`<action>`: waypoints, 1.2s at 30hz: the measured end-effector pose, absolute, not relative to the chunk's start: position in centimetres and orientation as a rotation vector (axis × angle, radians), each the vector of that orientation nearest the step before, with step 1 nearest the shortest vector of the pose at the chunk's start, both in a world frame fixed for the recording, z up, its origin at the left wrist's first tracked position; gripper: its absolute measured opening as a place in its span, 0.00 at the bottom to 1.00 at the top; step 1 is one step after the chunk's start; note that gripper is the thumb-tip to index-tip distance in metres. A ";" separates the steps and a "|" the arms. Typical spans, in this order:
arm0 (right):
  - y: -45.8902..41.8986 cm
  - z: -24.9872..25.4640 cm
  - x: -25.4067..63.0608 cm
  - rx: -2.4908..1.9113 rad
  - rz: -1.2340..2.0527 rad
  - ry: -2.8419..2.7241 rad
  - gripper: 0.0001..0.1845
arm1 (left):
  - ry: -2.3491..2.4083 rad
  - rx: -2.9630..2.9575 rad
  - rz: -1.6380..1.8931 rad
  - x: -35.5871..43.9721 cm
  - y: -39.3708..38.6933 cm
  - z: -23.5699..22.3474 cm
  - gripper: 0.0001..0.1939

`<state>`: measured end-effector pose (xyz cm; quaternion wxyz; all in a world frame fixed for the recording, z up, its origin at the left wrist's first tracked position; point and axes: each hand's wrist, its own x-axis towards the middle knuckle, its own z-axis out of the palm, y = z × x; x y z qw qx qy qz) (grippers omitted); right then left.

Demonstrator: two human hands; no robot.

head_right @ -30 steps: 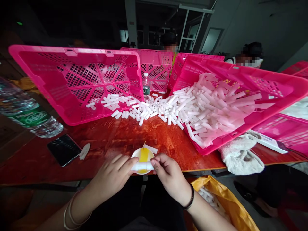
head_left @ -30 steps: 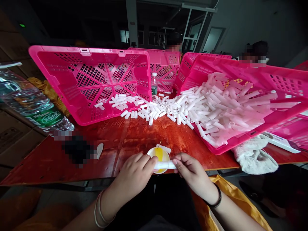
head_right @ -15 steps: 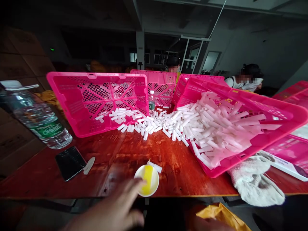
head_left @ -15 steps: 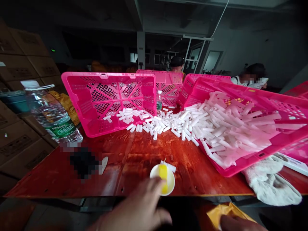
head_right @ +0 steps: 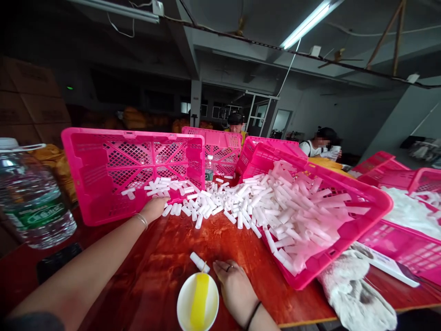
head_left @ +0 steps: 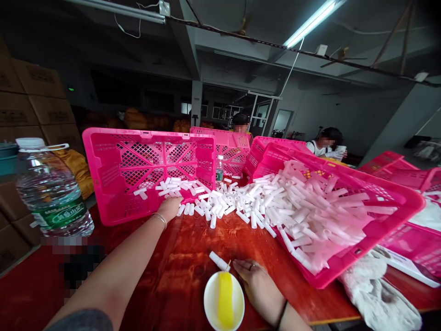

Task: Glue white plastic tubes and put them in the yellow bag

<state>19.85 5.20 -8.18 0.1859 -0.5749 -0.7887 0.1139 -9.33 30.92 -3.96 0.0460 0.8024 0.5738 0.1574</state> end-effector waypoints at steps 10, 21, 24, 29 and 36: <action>8.5 -7.7 21.4 -1.497 0.575 -1.892 0.19 | 1.726 2.413 0.592 -11.3 28.2 -4.5 0.27; 13.9 -7.6 17.8 -1.442 0.598 -2.145 0.06 | 1.313 2.345 0.546 -9.7 14.6 -6.2 0.09; 12.0 -7.8 20.4 -1.529 0.536 -2.120 0.09 | 1.299 2.425 0.456 -9.7 11.9 -6.3 0.16; 5.7 -7.5 25.4 -1.656 0.437 -2.010 0.12 | 1.432 2.485 0.328 -9.7 9.9 -5.3 0.17; 0.6 -9.5 24.1 -1.496 0.180 -1.866 0.13 | 1.166 2.349 0.784 -6.6 4.8 -7.4 0.18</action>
